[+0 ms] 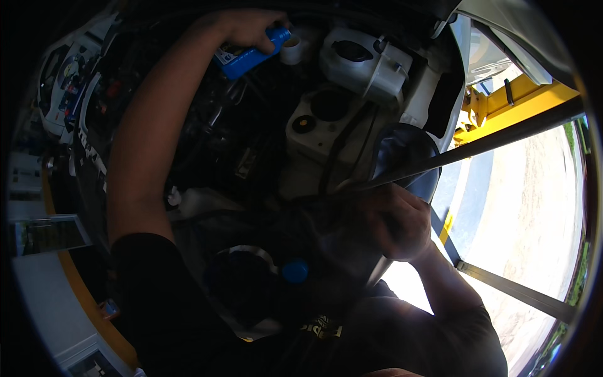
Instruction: The person opens the hood of a white car and pours a blue liquid from a bottle into the engine compartment. They then close the bottle, place it on a nearby tool cart, and walk around the vehicle.
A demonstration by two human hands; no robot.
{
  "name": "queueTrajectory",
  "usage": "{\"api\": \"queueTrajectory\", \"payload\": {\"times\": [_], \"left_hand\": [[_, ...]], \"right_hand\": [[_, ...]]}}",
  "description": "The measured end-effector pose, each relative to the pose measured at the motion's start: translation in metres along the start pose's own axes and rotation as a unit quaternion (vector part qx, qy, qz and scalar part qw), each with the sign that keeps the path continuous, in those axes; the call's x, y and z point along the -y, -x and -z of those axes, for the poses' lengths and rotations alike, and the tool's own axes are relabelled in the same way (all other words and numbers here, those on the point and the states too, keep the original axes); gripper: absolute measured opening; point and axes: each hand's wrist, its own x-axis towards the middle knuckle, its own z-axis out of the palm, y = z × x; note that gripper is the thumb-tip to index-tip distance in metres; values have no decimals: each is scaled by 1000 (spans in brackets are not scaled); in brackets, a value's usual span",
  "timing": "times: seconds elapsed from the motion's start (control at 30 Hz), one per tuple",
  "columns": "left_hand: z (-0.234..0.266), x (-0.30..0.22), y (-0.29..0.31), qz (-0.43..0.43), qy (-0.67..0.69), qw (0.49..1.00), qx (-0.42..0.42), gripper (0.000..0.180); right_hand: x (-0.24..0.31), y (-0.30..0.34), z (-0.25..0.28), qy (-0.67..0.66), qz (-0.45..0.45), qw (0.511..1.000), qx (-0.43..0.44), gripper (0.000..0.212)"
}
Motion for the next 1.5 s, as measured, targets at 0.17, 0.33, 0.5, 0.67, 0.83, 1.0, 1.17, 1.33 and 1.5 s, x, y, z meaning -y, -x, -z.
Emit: {"api": "queueTrajectory", "payload": {"times": [0.17,0.33,0.5,0.67,0.83,1.0,1.17,1.33,1.5], "left_hand": [[9,0,-1,-22,-21,1000,5,76],[4,2,-3,-28,-18,999,-3,75],[3,5,-4,-35,-17,999,-9,76],[4,1,-3,-17,-23,1000,-6,76],[9,-4,2,-11,-23,1000,6,77],[11,-7,5,-6,-9,1000,11,78],[12,-10,5,2,-19,1000,15,77],[11,-8,3,4,-30,999,13,77],[8,-6,-1,1,-29,999,17,77]], "right_hand": [[-1,1,1,2,3,1000,4,25],[-2,0,0,-7,14,1000,-4,26],[-2,0,0,-6,16,1000,0,27],[-2,0,0,-8,13,1000,-1,27],[-3,1,0,-6,14,1000,-2,27],[-3,2,1,-3,10,1000,7,26],[-3,1,0,-2,18,1000,2,26],[-1,1,1,-5,9,1000,5,26],[-1,1,1,-5,12,1000,1,27]]}}
